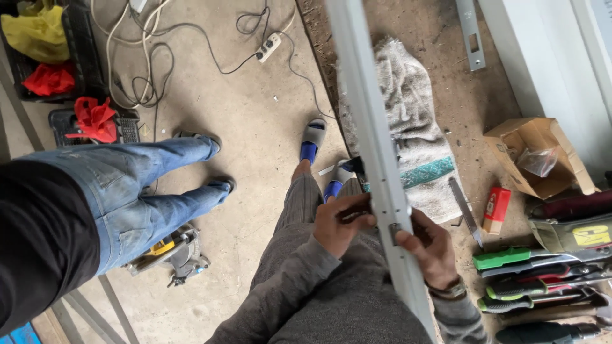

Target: Inserting and aligning a roller assembly into an aluminum frame profile

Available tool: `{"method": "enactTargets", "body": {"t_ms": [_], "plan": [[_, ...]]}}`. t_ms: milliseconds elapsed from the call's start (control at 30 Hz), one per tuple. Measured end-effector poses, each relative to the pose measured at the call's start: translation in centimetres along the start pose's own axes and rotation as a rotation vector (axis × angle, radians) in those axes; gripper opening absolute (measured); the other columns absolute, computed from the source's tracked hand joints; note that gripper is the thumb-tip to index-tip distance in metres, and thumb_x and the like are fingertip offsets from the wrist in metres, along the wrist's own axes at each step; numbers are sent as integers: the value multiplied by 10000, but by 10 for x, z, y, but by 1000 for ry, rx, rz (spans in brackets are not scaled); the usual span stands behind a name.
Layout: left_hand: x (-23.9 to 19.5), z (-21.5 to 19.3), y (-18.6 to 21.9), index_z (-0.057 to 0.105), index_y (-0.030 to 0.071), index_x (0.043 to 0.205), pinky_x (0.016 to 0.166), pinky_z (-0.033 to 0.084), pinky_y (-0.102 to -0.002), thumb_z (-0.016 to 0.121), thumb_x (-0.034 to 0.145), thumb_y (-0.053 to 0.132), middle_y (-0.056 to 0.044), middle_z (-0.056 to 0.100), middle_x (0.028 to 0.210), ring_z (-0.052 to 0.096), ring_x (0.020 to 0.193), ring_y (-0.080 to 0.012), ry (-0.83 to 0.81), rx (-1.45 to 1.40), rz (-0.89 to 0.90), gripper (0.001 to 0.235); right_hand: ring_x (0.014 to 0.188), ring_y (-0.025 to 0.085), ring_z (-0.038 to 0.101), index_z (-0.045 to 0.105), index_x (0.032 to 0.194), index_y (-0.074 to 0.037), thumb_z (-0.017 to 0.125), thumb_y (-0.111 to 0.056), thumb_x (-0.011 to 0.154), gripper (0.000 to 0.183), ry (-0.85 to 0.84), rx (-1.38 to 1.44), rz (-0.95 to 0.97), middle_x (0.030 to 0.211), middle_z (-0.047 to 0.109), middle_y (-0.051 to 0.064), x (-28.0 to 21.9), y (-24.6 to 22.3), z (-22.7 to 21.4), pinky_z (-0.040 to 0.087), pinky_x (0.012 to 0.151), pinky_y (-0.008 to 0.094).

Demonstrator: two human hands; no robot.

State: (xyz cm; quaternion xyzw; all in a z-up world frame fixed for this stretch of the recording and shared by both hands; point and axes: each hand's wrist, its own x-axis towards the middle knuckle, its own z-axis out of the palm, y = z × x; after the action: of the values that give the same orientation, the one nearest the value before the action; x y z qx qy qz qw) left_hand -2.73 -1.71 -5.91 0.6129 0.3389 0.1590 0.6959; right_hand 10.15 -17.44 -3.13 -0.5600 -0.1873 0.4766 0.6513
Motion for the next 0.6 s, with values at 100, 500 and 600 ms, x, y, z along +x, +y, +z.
{"method": "enactTargets", "body": {"t_ms": [100,500,600], "plan": [[-4,-12,11,711,17,1244,999,675,-505,795,898,195,-180,763,1161,753,1108,-325,-147,-404,-114,398,695,310,830,449,1483,-40,738,-408,694,917,279,-488,349,1170,763,196,-6,-30,24,740,542,421],[-11,-4,-15,688,-12,1291,927,674,-474,816,893,240,-181,741,1233,715,1150,-303,-142,-570,-185,488,1045,355,751,532,1373,73,841,-281,752,779,319,-791,13,1222,695,253,-11,-33,35,690,808,422],[-7,1,18,734,13,1193,979,680,-489,808,897,201,-161,763,1175,751,1100,-305,-71,-393,-12,358,582,294,847,515,1361,40,718,-356,828,694,158,-420,53,1063,770,267,-4,-25,18,752,428,358]]}}
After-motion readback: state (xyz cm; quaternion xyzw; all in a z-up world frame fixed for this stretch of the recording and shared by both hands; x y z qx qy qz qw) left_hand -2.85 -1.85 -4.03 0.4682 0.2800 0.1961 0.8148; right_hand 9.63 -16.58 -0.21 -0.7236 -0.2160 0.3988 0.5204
